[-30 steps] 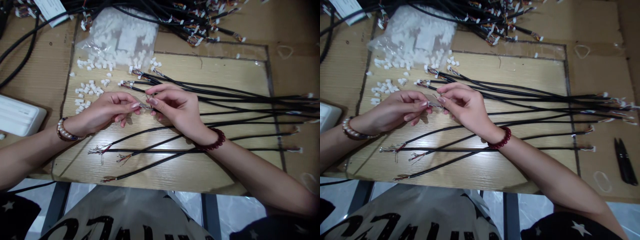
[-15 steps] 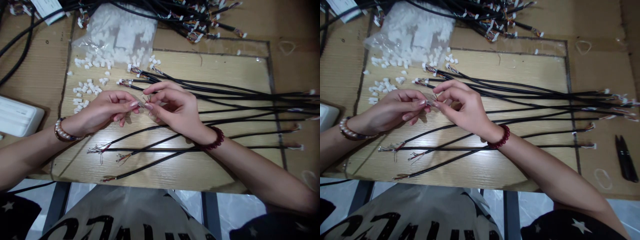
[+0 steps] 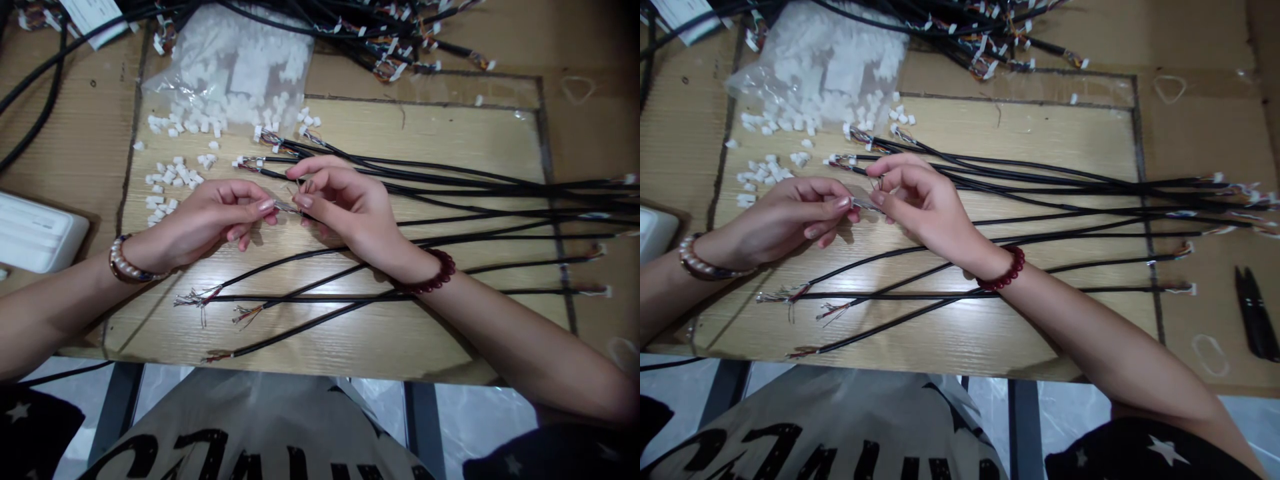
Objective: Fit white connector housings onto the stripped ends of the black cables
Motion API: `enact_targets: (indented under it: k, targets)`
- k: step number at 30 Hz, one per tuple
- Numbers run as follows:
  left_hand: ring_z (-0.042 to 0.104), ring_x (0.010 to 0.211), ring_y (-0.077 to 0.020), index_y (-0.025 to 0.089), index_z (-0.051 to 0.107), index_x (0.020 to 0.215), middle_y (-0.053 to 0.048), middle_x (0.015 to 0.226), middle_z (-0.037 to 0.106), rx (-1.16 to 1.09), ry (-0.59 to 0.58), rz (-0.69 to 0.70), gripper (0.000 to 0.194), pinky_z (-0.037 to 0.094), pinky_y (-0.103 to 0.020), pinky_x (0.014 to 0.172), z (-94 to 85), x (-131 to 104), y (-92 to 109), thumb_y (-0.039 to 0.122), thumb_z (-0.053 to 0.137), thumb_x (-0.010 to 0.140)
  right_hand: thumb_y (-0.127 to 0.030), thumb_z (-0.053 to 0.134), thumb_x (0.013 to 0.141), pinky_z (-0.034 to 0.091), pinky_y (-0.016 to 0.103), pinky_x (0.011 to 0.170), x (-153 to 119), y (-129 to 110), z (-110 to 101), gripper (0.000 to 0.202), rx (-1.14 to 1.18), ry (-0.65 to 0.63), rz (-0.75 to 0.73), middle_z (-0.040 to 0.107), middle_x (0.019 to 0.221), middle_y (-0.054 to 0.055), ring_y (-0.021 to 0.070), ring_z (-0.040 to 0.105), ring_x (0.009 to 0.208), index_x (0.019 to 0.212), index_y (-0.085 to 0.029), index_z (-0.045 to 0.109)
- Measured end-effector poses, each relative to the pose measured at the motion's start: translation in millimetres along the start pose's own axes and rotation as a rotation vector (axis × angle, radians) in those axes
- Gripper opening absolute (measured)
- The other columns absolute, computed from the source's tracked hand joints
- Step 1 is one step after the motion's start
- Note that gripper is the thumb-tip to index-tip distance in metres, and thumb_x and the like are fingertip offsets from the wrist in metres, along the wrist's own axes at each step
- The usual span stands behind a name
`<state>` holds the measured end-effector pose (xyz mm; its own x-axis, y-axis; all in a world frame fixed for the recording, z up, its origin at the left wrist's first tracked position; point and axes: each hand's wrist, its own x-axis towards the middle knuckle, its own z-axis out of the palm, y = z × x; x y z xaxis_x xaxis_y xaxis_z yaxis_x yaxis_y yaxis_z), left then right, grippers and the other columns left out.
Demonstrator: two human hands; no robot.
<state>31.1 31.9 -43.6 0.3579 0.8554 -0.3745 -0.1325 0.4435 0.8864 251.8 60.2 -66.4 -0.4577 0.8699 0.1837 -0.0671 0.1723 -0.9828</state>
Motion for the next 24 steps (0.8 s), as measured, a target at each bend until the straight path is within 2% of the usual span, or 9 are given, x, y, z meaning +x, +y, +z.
enact_targets:
  k: [3,7,11,16,24]
  targets:
    - [0.039,0.040,-0.0029,0.010,0.079,0.080,0.002,0.053,0.058,-0.007,-0.006,0.003,0.016,0.048,-0.012,0.042,0.2,-0.2,0.6,0.023,0.089,0.079,-0.036,0.082,0.088,0.045,0.019,0.050,1.3,-1.6,1.7,0.023,0.115,-0.053,0.125,0.067,0.126,0.005,0.0034,0.053,0.062,0.082,-0.017,0.069]
    - [0.039,0.040,-0.0026,0.009,0.079,0.080,0.001,0.055,0.061,-0.021,-0.012,0.002,0.019,0.048,-0.013,0.041,1.0,-0.6,0.8,0.023,0.091,0.077,-0.032,0.081,0.088,0.046,0.019,0.054,2.7,-4.0,2.8,0.020,0.168,-0.121,0.173,0.068,0.115,0.004,0.0055,0.054,0.068,0.080,-0.017,0.071]
    - [0.041,0.040,-0.0024,0.009,0.079,0.080,0.003,0.054,0.059,-0.033,-0.026,-0.007,0.021,0.049,-0.013,0.041,1.2,-0.9,1.1,0.024,0.092,0.076,-0.032,0.083,0.087,0.048,0.022,0.060,2.8,-4.6,1.5,0.021,0.140,-0.139,0.145,0.068,0.108,0.005,0.0084,0.057,0.074,0.078,-0.017,0.072]
    - [0.042,0.040,-0.0026,0.010,0.078,0.079,0.005,0.050,0.054,-0.035,-0.050,-0.016,0.018,0.049,-0.011,0.042,-0.6,-2.0,1.0,0.022,0.091,0.078,-0.035,0.086,0.084,0.048,0.023,0.069,2.2,-2.4,0.5,0.023,0.087,-0.152,0.090,0.069,0.108,0.006,0.0121,0.060,0.086,0.081,-0.016,0.074]
    - [0.041,0.041,-0.0030,0.011,0.078,0.079,0.004,0.051,0.053,-0.017,-0.063,-0.011,0.017,0.048,-0.012,0.042,-1.8,-0.9,0.1,0.024,0.089,0.080,-0.029,0.079,0.090,0.040,0.022,0.059,0.4,2.4,0.4,0.020,-0.005,-0.166,-0.020,0.068,0.112,0.008,0.0066,0.052,0.069,0.081,-0.015,0.068]
